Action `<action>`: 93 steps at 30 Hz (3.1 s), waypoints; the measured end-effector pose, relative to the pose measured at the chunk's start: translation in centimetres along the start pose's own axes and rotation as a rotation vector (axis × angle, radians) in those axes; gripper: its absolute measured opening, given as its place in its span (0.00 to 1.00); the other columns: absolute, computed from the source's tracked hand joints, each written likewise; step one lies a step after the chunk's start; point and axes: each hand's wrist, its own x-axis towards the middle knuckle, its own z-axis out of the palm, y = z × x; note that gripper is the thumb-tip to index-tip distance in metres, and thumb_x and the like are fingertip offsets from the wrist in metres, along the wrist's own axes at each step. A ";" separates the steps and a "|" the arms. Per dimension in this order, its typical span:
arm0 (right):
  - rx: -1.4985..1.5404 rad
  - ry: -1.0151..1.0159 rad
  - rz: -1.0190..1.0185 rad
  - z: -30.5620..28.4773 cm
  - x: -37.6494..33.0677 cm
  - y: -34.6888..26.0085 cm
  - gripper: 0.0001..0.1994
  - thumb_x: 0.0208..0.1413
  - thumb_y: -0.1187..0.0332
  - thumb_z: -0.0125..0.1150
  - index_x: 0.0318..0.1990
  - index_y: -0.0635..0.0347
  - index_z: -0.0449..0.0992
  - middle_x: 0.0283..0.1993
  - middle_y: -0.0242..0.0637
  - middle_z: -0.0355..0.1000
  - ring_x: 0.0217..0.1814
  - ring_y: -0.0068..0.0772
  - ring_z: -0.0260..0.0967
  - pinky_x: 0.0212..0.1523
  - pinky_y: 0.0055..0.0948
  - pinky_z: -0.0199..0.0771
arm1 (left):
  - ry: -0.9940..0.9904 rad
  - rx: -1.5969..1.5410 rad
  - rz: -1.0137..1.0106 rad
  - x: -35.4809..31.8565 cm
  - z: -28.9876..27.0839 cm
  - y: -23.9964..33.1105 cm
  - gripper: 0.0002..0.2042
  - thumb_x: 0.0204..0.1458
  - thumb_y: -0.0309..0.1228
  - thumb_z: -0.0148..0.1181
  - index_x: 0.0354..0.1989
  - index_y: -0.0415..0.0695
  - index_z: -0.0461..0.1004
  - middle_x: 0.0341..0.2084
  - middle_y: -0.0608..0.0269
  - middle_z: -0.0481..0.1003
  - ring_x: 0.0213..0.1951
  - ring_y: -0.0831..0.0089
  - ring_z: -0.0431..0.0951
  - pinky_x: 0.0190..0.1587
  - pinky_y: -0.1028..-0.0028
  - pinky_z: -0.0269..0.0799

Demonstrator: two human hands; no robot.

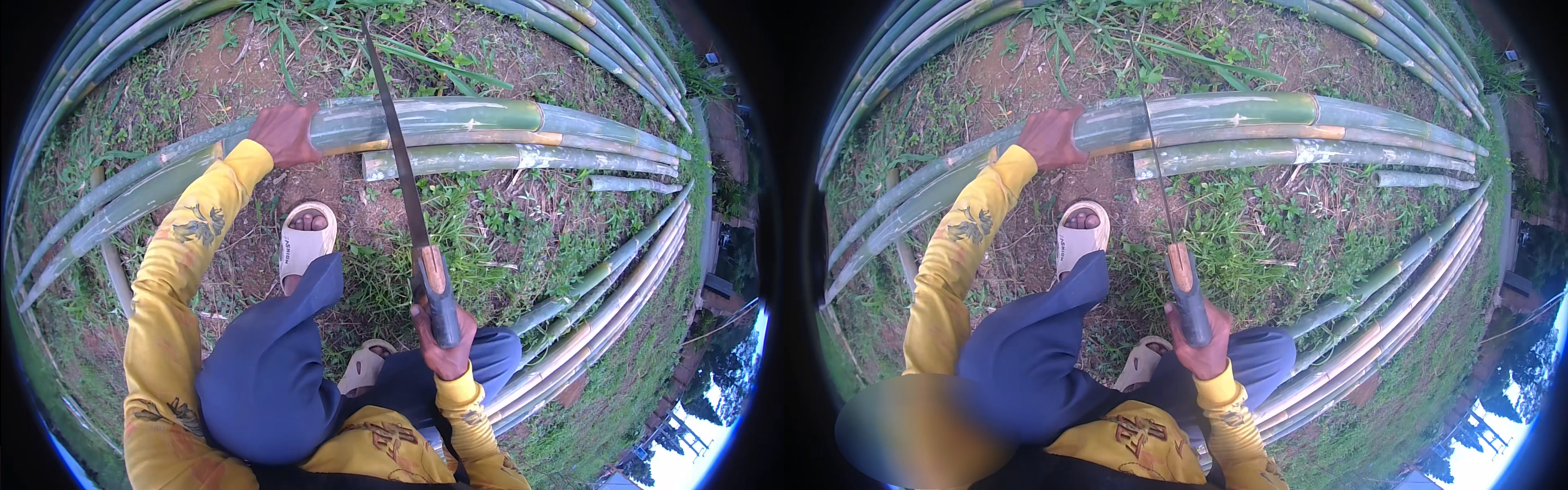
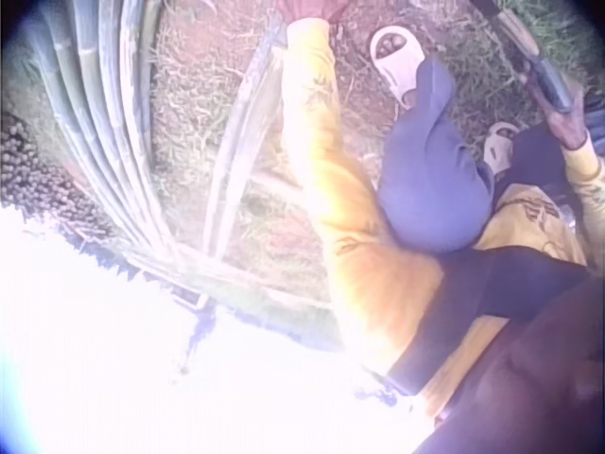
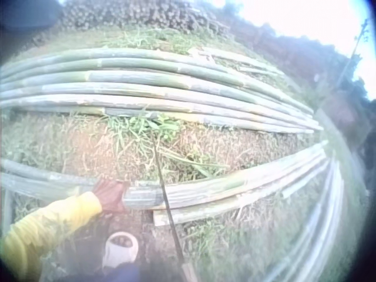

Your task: The person selects bamboo poles from a pile, positions them on the ground, and uses a machete to chop them into shorter sections. The cut pieces are set aside as the person continues processing additional poles.

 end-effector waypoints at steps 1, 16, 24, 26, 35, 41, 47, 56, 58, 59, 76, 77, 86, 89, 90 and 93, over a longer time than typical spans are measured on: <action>-0.048 0.033 -0.027 -1.2 -3.0 -0.3 0.09 0.53 0.79 0.67 0.42 0.65 0.80 0.26 0.36 0.73 0.25 0.23 0.68 0.32 0.25 0.72 | 0.057 -0.022 0.007 -0.4 0.4 -0.1 0.31 0.36 0.44 0.72 0.49 0.39 0.75 0.36 0.43 0.81 0.41 0.44 0.82 0.47 0.52 0.77; -0.113 -0.017 -0.021 -3.6 -5.2 -0.4 0.11 0.52 0.78 0.66 0.44 0.66 0.81 0.28 0.34 0.76 0.28 0.19 0.72 0.34 0.24 0.73 | 0.062 -0.055 -0.021 -1.0 1.2 -0.2 0.30 0.34 0.43 0.71 0.48 0.42 0.75 0.36 0.43 0.81 0.40 0.44 0.82 0.46 0.51 0.76; 0.058 -0.007 -0.053 0.7 5.6 -0.4 0.05 0.54 0.79 0.67 0.38 0.65 0.79 0.25 0.33 0.72 0.23 0.21 0.63 0.28 0.26 0.69 | 0.065 -0.022 0.005 -0.3 0.6 0.9 0.31 0.36 0.44 0.71 0.49 0.40 0.74 0.35 0.44 0.81 0.41 0.45 0.82 0.47 0.52 0.77; 0.003 0.008 -0.008 -0.9 -1.0 0.9 0.08 0.52 0.79 0.68 0.40 0.65 0.81 0.28 0.35 0.74 0.25 0.22 0.69 0.31 0.26 0.71 | 0.065 -0.009 0.000 -0.6 0.4 0.4 0.31 0.36 0.44 0.72 0.49 0.40 0.74 0.35 0.44 0.81 0.40 0.45 0.82 0.46 0.52 0.77; 0.072 0.004 -0.046 1.2 7.5 -0.9 0.04 0.54 0.80 0.64 0.37 0.67 0.77 0.24 0.29 0.68 0.23 0.17 0.61 0.26 0.23 0.64 | 0.020 -0.060 -0.007 -0.3 1.1 1.4 0.30 0.34 0.43 0.71 0.48 0.42 0.74 0.36 0.45 0.81 0.39 0.45 0.82 0.46 0.52 0.77; -0.086 0.007 0.003 -2.3 -4.1 -0.8 0.06 0.53 0.79 0.67 0.39 0.67 0.79 0.27 0.32 0.73 0.28 0.18 0.68 0.31 0.23 0.70 | 0.110 -0.031 0.016 -1.4 1.8 0.3 0.31 0.33 0.43 0.72 0.49 0.41 0.74 0.35 0.45 0.81 0.40 0.44 0.82 0.46 0.52 0.76; 0.026 -0.025 0.043 -1.2 4.9 -1.4 0.06 0.56 0.77 0.66 0.40 0.65 0.79 0.26 0.32 0.71 0.26 0.18 0.64 0.29 0.25 0.67 | 0.074 -0.029 -0.001 0.6 0.7 0.1 0.33 0.35 0.44 0.72 0.51 0.40 0.73 0.37 0.43 0.81 0.41 0.45 0.82 0.47 0.52 0.76; -0.064 0.097 -0.084 -3.4 0.4 -0.4 0.08 0.51 0.79 0.68 0.39 0.67 0.81 0.21 0.32 0.71 0.20 0.20 0.67 0.25 0.25 0.66 | 0.116 -0.010 -0.015 1.7 0.6 0.6 0.34 0.33 0.43 0.72 0.53 0.42 0.74 0.37 0.43 0.82 0.41 0.44 0.82 0.47 0.52 0.77; -0.049 0.058 0.042 -4.4 2.3 -2.6 0.06 0.51 0.79 0.68 0.37 0.67 0.81 0.20 0.32 0.70 0.20 0.20 0.66 0.25 0.25 0.66 | 0.048 -0.018 -0.031 0.4 1.8 1.0 0.35 0.33 0.43 0.72 0.53 0.42 0.74 0.37 0.43 0.82 0.42 0.44 0.82 0.47 0.52 0.77; -0.081 0.035 0.030 -5.0 1.9 -2.9 0.07 0.52 0.78 0.69 0.38 0.66 0.80 0.21 0.32 0.70 0.20 0.21 0.65 0.25 0.25 0.67 | 0.032 -0.025 -0.038 0.0 1.4 1.0 0.35 0.32 0.43 0.72 0.53 0.42 0.74 0.37 0.43 0.82 0.42 0.43 0.82 0.47 0.52 0.76; -0.111 0.022 0.015 -5.7 -0.8 -7.5 0.11 0.52 0.80 0.66 0.45 0.67 0.80 0.25 0.34 0.74 0.25 0.20 0.70 0.28 0.24 0.70 | -0.281 -0.254 0.053 2.8 -1.6 1.8 0.38 0.30 0.44 0.72 0.52 0.33 0.76 0.43 0.36 0.80 0.47 0.45 0.81 0.53 0.55 0.75; -0.072 -0.038 0.092 -4.5 2.3 -8.4 0.09 0.53 0.80 0.66 0.42 0.66 0.79 0.25 0.33 0.74 0.25 0.20 0.68 0.28 0.24 0.69 | -0.314 -0.266 0.048 2.4 -1.7 1.9 0.38 0.30 0.44 0.73 0.53 0.33 0.76 0.43 0.36 0.80 0.48 0.45 0.81 0.53 0.55 0.75; -0.227 -0.102 0.331 -7.9 -2.8 -19.6 0.10 0.53 0.78 0.66 0.44 0.65 0.80 0.29 0.37 0.77 0.30 0.23 0.74 0.36 0.28 0.75 | -0.656 -0.354 -0.040 0.1 -5.6 3.6 0.43 0.33 0.43 0.73 0.60 0.33 0.69 0.43 0.36 0.79 0.49 0.43 0.80 0.56 0.53 0.74; -0.110 -0.102 0.395 -5.9 2.5 -17.7 0.08 0.53 0.78 0.66 0.41 0.66 0.80 0.29 0.36 0.77 0.30 0.23 0.74 0.34 0.27 0.74 | -0.610 -0.390 -0.029 0.5 -4.7 3.4 0.40 0.34 0.44 0.73 0.57 0.34 0.71 0.44 0.38 0.79 0.50 0.44 0.80 0.56 0.55 0.74; -0.048 -0.105 0.380 -4.7 5.3 -15.7 0.07 0.53 0.78 0.66 0.40 0.66 0.80 0.28 0.36 0.77 0.29 0.22 0.73 0.34 0.27 0.74 | -0.617 -0.403 -0.018 0.7 -4.6 3.7 0.40 0.34 0.44 0.73 0.57 0.34 0.71 0.44 0.38 0.79 0.50 0.44 0.79 0.56 0.55 0.74; -0.028 -0.133 0.437 -4.4 8.3 -18.0 0.06 0.53 0.78 0.67 0.39 0.65 0.79 0.29 0.36 0.77 0.29 0.22 0.73 0.32 0.27 0.73 | -0.724 -0.449 -0.045 1.3 -7.3 3.7 0.43 0.32 0.43 0.73 0.59 0.31 0.70 0.45 0.36 0.79 0.50 0.45 0.79 0.56 0.58 0.74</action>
